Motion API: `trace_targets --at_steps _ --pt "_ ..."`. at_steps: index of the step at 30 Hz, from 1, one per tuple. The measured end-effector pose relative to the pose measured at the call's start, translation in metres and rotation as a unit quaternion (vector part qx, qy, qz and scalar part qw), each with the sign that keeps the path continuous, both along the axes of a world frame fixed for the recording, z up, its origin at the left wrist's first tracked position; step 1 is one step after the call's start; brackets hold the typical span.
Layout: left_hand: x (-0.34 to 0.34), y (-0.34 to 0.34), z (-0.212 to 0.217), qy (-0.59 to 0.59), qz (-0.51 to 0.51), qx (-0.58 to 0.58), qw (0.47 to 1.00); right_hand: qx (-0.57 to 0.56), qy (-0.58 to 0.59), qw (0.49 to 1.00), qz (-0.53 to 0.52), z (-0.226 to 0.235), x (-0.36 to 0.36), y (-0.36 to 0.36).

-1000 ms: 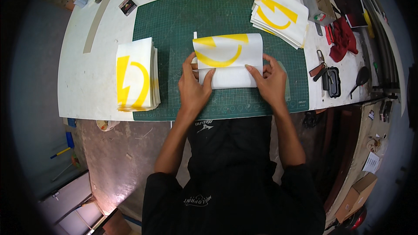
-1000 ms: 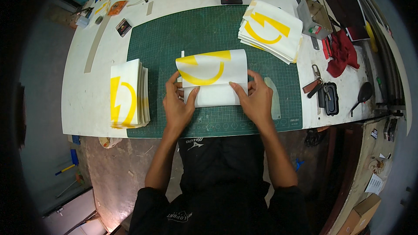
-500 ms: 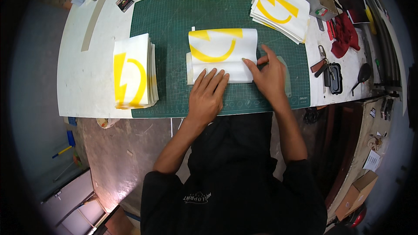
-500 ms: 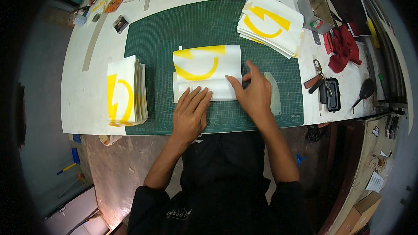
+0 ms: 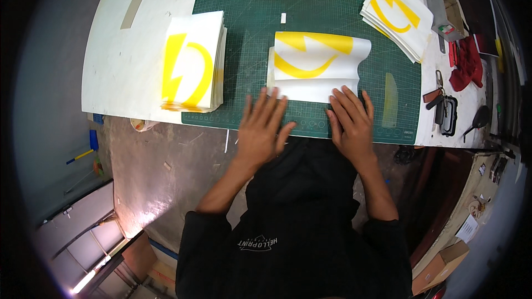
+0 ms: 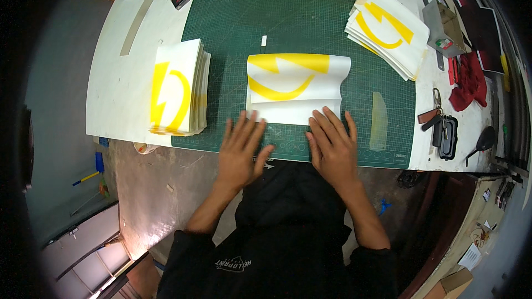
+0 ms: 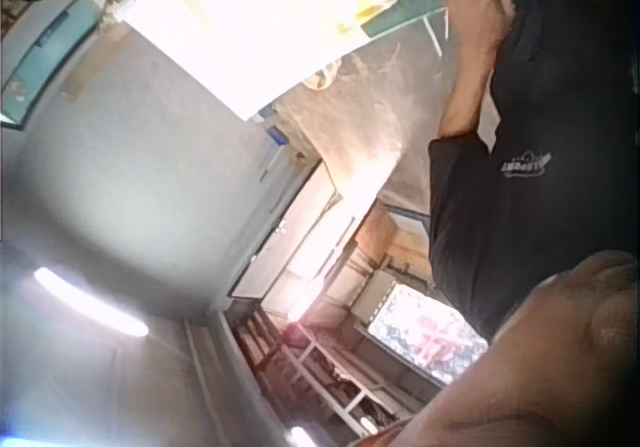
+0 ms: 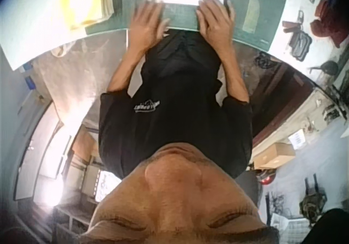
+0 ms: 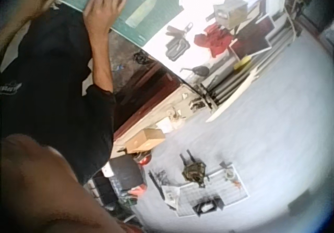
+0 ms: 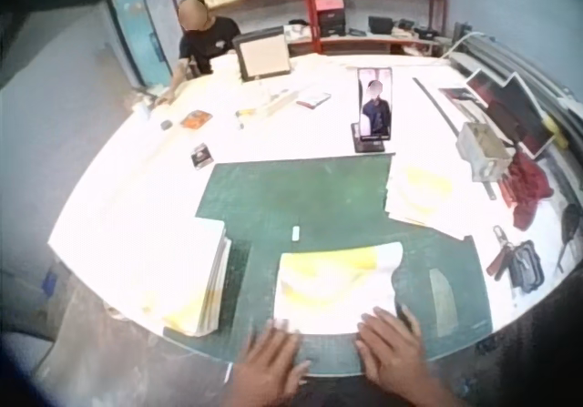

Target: The person repeatedly picks up white sheets with yellow graphics, places them on a green cutting mat, and uses a plastic squeegee to smooth the surface. They then peel off the top layer and stack the finished sheets. The process is repeated for multiple sheets throughout the clip.

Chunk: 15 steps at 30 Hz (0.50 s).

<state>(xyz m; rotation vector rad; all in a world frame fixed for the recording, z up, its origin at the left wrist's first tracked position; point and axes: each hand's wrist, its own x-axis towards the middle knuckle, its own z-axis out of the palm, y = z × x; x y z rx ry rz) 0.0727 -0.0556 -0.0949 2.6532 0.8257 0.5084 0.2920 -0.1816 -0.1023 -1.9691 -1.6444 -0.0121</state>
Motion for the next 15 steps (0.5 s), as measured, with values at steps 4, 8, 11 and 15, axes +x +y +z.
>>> trace_targets --at_steps 4,8,11,15 --pt "-0.020 0.012 -0.011 -0.062 0.056 0.003 0.997 0.000 -0.011 1.000 -0.007 -0.002 0.001 -0.001" --pt "-0.001 0.006 -0.003 -0.009 0.015 0.003 1.000 -0.004 -0.017 1.000 -0.006 -0.002 0.000 0.000" --pt "0.008 0.005 -0.008 0.015 0.034 0.007 0.999 -0.008 -0.026 1.000 -0.004 0.005 -0.003 0.004" --pt "0.010 0.006 -0.009 0.001 0.041 0.006 0.999 -0.025 0.002 0.998 0.059 0.016 -0.020 0.024"
